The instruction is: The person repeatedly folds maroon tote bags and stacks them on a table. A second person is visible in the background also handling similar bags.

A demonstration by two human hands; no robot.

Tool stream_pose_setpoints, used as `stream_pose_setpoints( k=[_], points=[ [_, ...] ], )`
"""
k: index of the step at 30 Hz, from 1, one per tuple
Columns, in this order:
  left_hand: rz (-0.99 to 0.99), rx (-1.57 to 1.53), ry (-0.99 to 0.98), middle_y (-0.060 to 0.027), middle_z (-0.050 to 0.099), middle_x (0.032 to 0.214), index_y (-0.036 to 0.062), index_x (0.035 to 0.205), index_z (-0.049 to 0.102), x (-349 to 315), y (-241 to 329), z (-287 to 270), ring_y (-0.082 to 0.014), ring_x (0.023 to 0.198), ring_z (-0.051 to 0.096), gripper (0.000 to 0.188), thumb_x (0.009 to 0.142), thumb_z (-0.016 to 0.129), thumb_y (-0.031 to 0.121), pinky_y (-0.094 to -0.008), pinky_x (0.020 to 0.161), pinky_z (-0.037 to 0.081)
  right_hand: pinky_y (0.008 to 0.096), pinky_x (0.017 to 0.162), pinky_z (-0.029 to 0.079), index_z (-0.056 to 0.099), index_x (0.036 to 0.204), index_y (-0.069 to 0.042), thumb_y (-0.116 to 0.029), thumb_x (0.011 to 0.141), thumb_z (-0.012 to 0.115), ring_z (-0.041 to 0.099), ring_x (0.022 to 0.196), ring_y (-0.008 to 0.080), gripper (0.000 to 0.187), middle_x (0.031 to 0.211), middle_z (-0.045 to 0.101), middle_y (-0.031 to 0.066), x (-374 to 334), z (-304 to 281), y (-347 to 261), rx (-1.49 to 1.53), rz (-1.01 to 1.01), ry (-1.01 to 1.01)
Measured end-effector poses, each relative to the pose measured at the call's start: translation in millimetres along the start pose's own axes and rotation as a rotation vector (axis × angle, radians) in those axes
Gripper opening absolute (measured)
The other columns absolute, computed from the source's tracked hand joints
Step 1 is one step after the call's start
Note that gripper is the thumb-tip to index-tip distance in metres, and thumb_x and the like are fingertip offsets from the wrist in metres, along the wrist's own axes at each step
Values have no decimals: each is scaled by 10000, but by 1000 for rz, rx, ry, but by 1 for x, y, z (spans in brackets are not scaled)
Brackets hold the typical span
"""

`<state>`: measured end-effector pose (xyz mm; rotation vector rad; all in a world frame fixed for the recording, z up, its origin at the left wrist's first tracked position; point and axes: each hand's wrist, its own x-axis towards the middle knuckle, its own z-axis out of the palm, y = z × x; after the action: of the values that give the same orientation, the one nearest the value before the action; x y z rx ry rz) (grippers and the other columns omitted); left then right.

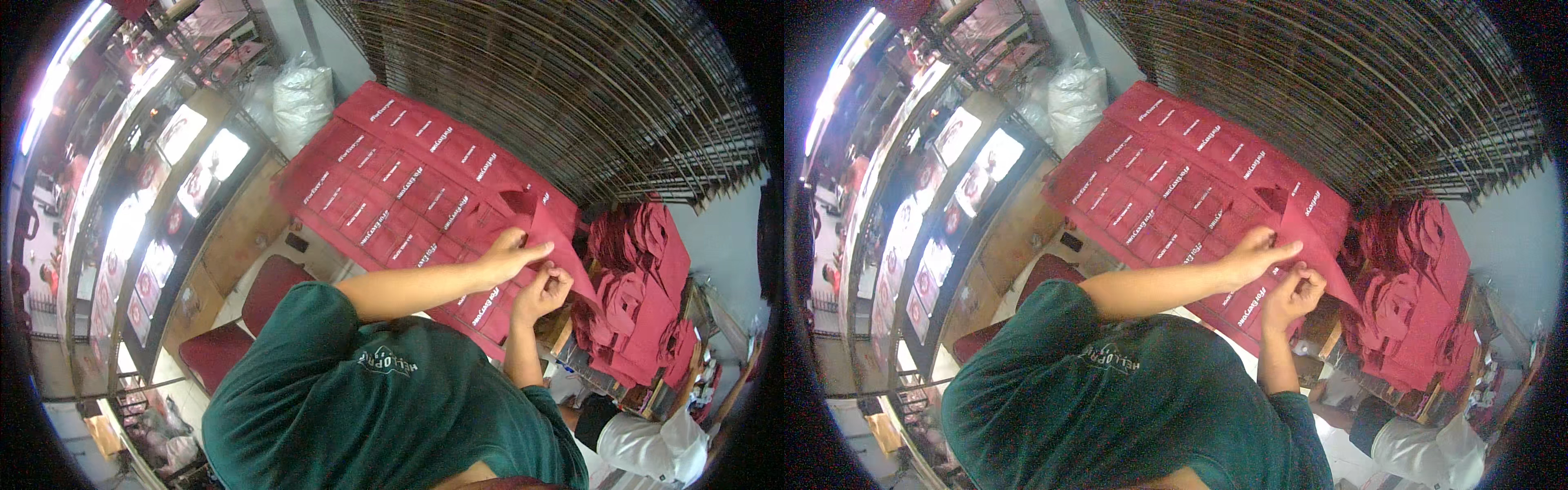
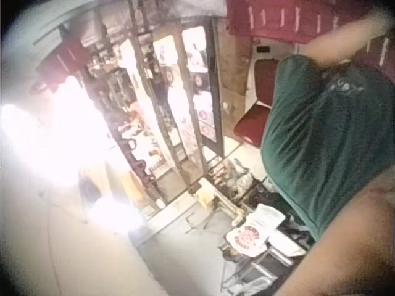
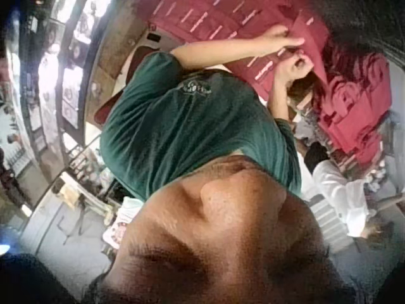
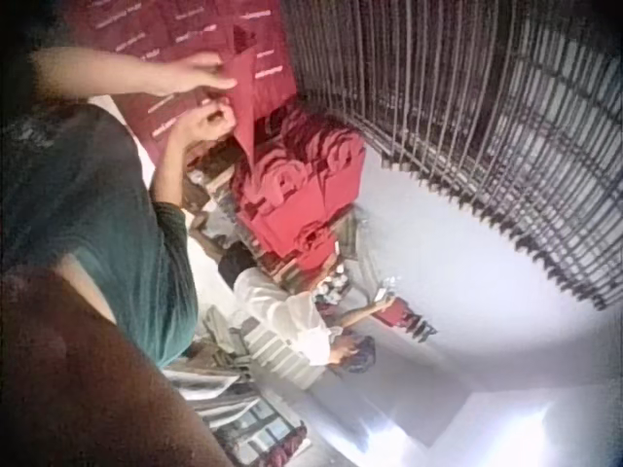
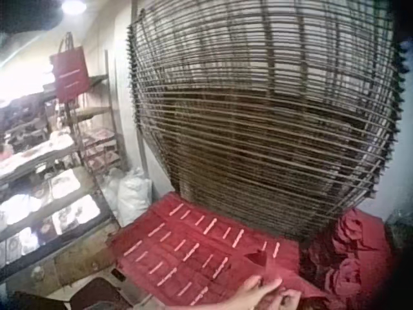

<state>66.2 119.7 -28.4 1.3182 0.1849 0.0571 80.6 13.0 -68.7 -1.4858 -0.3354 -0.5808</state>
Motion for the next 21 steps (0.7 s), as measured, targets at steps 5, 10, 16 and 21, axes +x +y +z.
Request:
stream_pose_setpoints(
  k=[5,10,16,21],
  points=[
    [210,-336,223,-37,617,874,18,934,580,-11,36,-74,-111,780,569,142,803,609,67,-262,696,457,370,848,440,320,950,-58,91,760,509,509,1026,250,307,1124,461,167,-90,50,-8,238,-218,-576],
    [86,-579,229,-44,562,1026,109,1315,354,-49,65,-171,-131,892,556,551,815,563,13,-286,763,479,396,868,415,422,1174,-166,-461,818,510,484,1091,253,470,1258,458,160,-140,51,55,927,1700,-682],
    [98,-337,309,-22,551,1046,139,1388,257,-96,4,-286,-121,925,525,681,789,533,-31,-287,768,467,416,855,441,473,1201,-55,-415,805,478,534,1017,257,536,1166,538,117,-105,87,104,989,1541,-604],
    [-55,-177,390,-39,578,939,60,1360,300,-115,-31,-365,-121,821,544,654,754,534,-6,-264,704,464,389,890,426,489,1180,-26,-217,695,535,534,992,253,524,1051,568,88,-77,118,114,411,1492,-856]
  ],
)
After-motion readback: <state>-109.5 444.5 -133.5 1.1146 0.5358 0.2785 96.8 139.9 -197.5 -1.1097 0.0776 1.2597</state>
